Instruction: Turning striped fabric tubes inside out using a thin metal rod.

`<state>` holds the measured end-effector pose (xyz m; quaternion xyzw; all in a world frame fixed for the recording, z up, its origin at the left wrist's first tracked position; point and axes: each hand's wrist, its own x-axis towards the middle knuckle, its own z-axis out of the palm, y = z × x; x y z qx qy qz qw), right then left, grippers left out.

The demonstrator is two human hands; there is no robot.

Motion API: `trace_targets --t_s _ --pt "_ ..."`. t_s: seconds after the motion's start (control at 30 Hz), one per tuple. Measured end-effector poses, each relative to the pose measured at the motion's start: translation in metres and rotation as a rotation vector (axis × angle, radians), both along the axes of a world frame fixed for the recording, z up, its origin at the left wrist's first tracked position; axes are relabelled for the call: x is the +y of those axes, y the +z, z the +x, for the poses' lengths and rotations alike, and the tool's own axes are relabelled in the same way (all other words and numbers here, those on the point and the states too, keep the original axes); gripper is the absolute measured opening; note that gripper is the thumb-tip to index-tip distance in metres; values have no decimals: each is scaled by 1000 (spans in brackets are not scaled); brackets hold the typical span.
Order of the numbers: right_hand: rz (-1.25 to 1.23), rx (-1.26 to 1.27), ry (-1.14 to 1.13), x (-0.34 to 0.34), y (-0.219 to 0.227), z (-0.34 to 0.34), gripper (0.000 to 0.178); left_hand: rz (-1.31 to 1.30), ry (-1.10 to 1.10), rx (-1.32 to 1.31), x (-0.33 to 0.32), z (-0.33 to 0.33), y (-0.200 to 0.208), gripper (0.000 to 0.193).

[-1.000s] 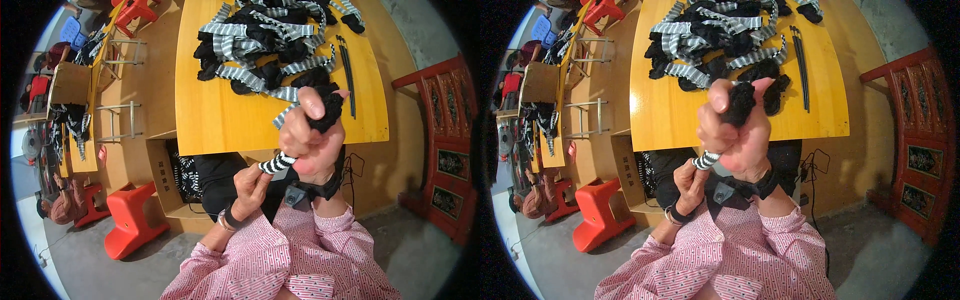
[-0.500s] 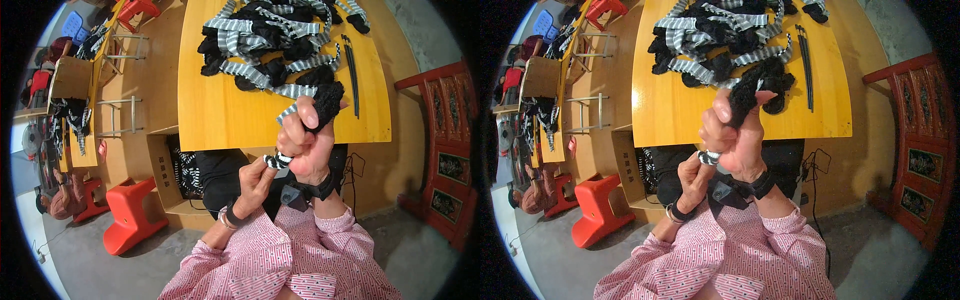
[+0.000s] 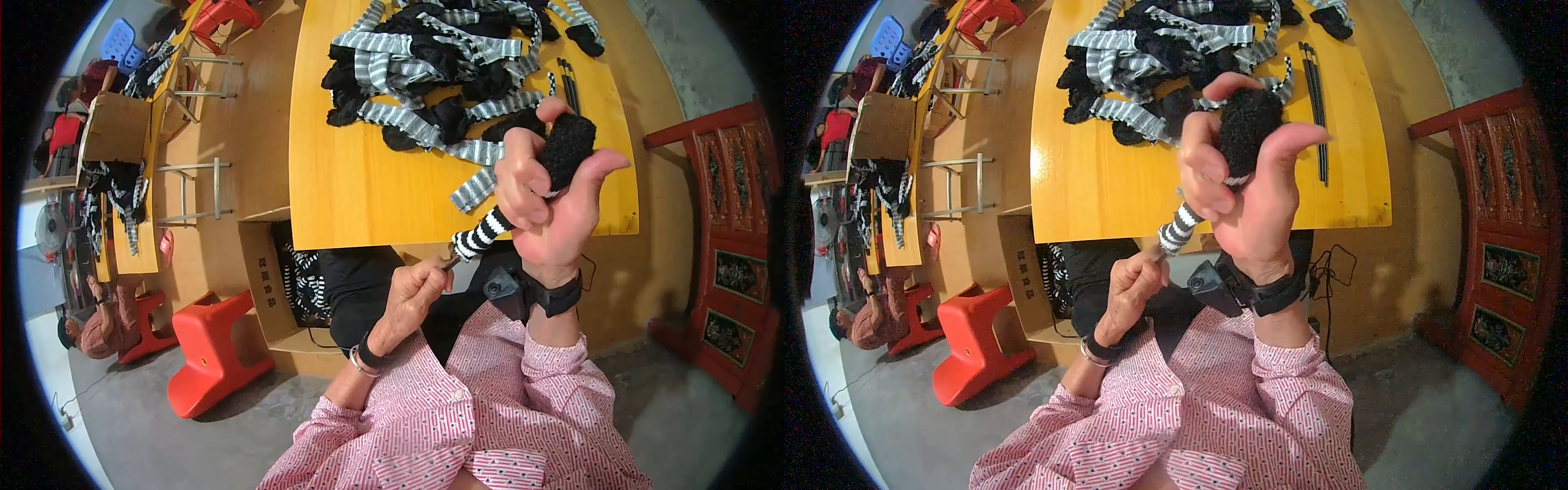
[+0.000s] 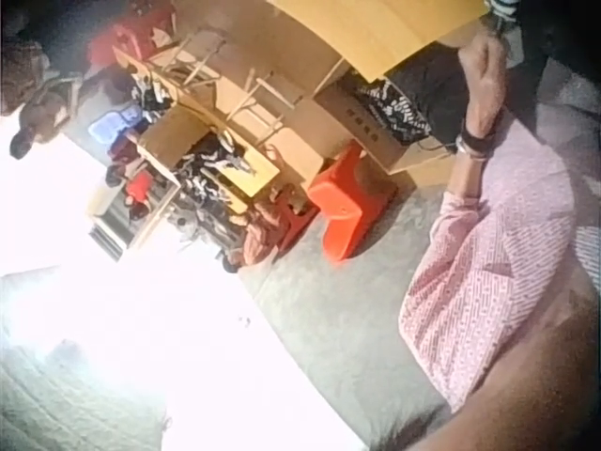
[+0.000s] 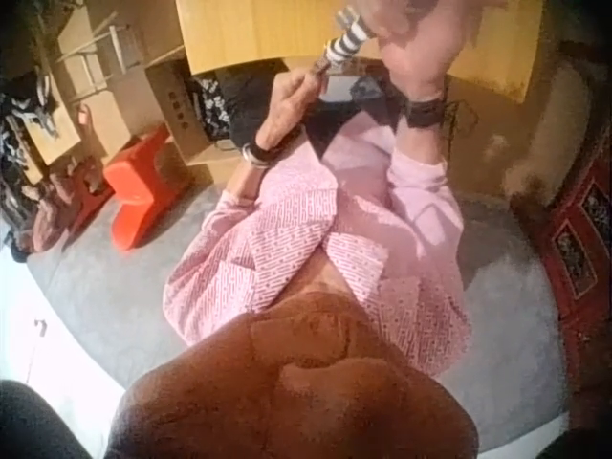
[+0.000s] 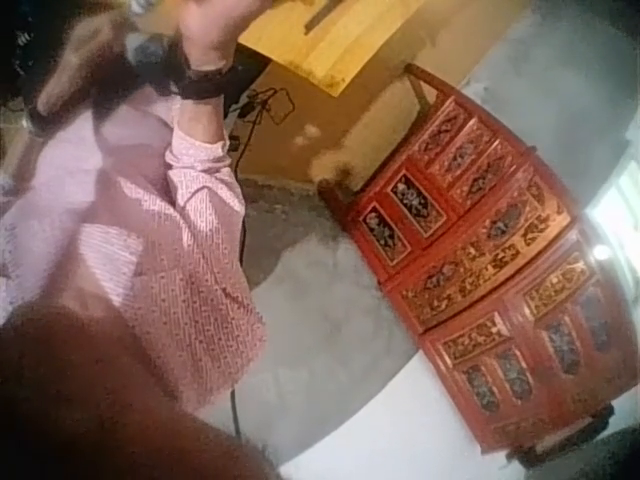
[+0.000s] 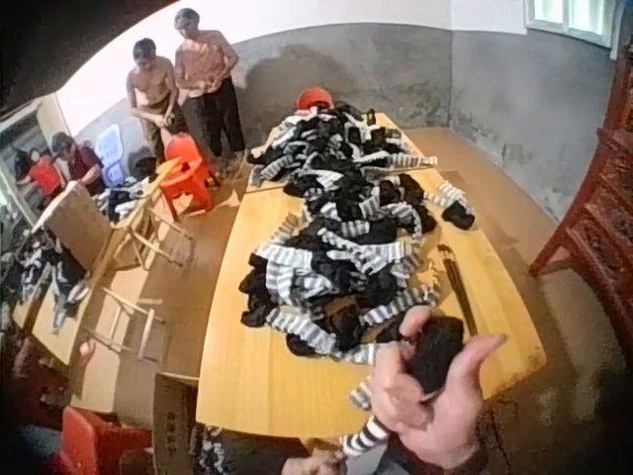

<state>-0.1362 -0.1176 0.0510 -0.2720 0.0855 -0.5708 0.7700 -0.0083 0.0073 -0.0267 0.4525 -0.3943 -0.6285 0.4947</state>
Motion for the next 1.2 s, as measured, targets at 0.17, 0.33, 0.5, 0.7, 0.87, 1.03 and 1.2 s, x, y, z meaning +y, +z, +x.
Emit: trace_targets --t_s 0.17,0.33,0.5,0.7,0.87,1.03,1.2 --pt "115 -111 167 3 -1 0 51 -199 22 -326 0 7 0 32" --pt "169 -120 222 9 -7 10 49 -255 70 -385 -1 6 -6 27" --pt "234 -102 243 12 -13 12 54 -273 83 -424 -6 5 -2 23" --pt "256 -70 224 17 -21 18 54 -278 102 -414 -8 4 -1 22" --pt "198 -77 234 21 -28 22 55 -154 131 -288 -3 -1 -6 27" --pt "-62 425 158 40 -35 34 55 52 79 280 -8 -2 2 31" --pt "-195 705 88 38 -37 21 40 35 -182 -11 -20 16 15 34"
